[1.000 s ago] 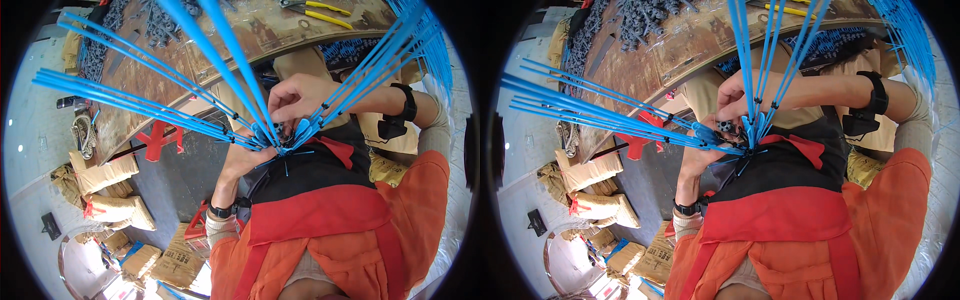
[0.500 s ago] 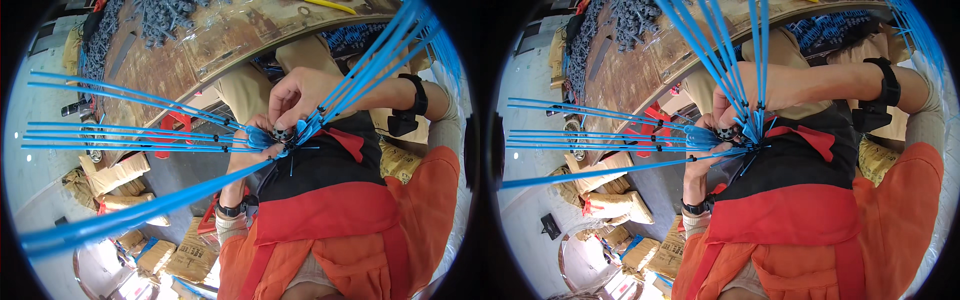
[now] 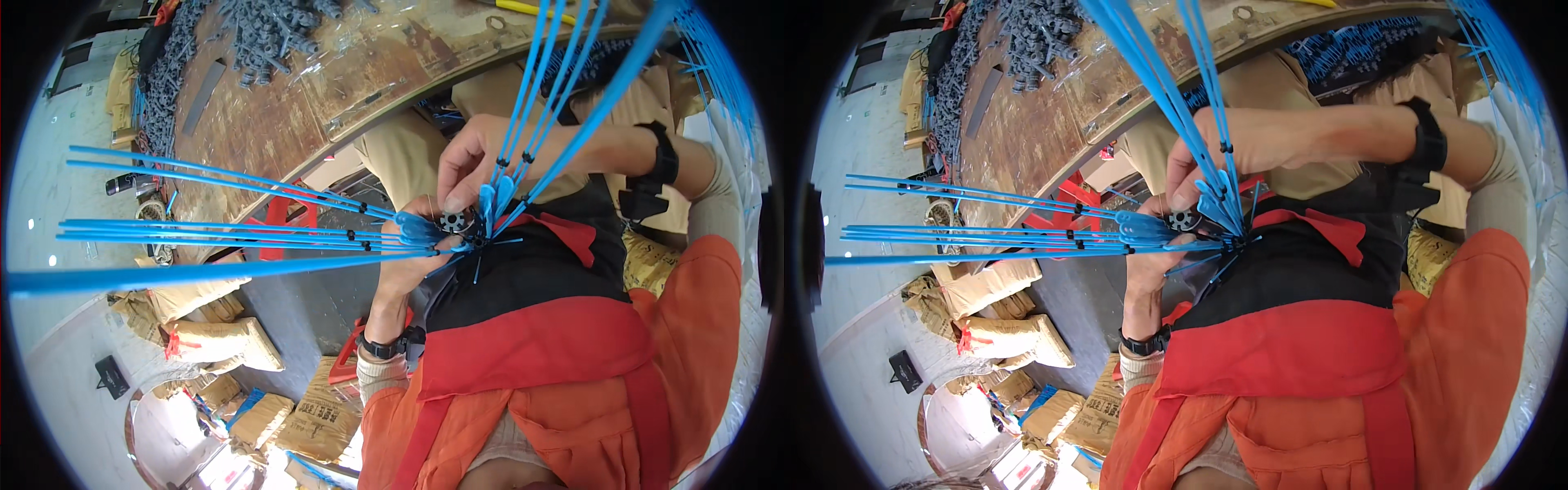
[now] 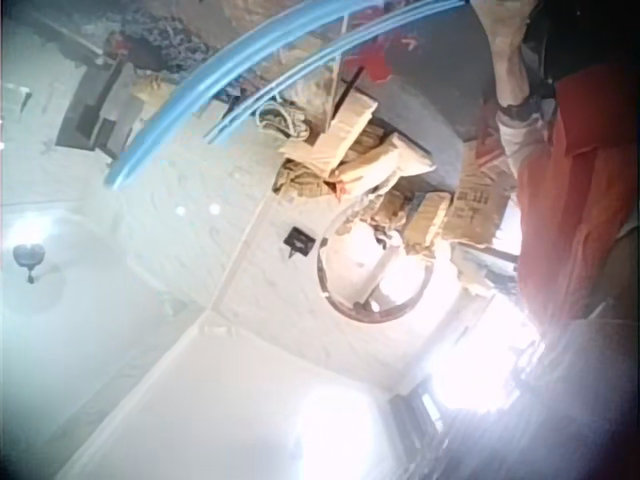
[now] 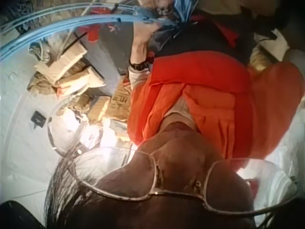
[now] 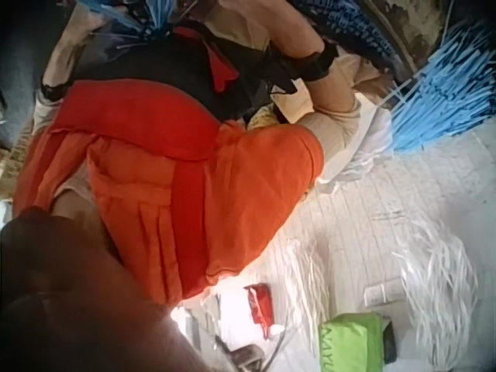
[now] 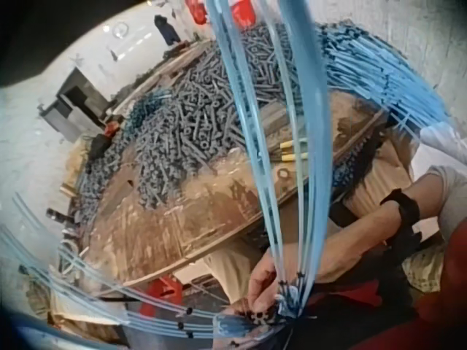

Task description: The person gathers blue umbrella ribs, binds them with a plastic tie, and trims the tie using pliers. They then pick up a grey plastic hub and insert the ends of the blue umbrella ribs into the hub one at a time.

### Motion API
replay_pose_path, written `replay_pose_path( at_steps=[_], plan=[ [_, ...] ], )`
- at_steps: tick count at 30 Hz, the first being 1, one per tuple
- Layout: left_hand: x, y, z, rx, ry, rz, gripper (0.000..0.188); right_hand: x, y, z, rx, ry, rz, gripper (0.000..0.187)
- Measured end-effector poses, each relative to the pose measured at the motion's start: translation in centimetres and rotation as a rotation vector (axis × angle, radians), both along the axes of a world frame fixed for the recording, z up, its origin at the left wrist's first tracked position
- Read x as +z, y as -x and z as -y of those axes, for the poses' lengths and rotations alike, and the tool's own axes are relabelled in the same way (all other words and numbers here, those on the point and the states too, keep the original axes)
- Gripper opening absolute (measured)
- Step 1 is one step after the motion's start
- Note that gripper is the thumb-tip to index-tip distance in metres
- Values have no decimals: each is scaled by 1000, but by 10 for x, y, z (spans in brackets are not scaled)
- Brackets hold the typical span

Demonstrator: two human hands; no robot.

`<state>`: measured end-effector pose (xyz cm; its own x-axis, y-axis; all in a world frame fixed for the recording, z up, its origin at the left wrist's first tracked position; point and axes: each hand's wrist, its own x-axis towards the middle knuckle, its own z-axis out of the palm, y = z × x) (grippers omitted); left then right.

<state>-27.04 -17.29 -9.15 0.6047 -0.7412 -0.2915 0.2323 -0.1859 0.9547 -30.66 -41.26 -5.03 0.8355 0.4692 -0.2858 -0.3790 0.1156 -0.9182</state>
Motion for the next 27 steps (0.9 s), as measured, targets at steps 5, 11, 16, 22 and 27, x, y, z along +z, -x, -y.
replay_pose_path(
  at_steps=[5,11,16,22,27],
  plan=[
    [1,2,1,25,121,-38,29,-23,-3,13,107,-150,282,45],
    [8,-8,0,59,90,0,29,-39,-1,14,72,-514,151,79],
    [11,-6,6,109,23,-128,27,-47,10,5,-65,-406,-39,70],
    [17,-1,14,73,34,-48,26,-33,35,-27,-369,168,339,36],
    [41,-28,-1,-79,138,-235,22,-37,40,-35,-510,94,242,32]
  ],
)
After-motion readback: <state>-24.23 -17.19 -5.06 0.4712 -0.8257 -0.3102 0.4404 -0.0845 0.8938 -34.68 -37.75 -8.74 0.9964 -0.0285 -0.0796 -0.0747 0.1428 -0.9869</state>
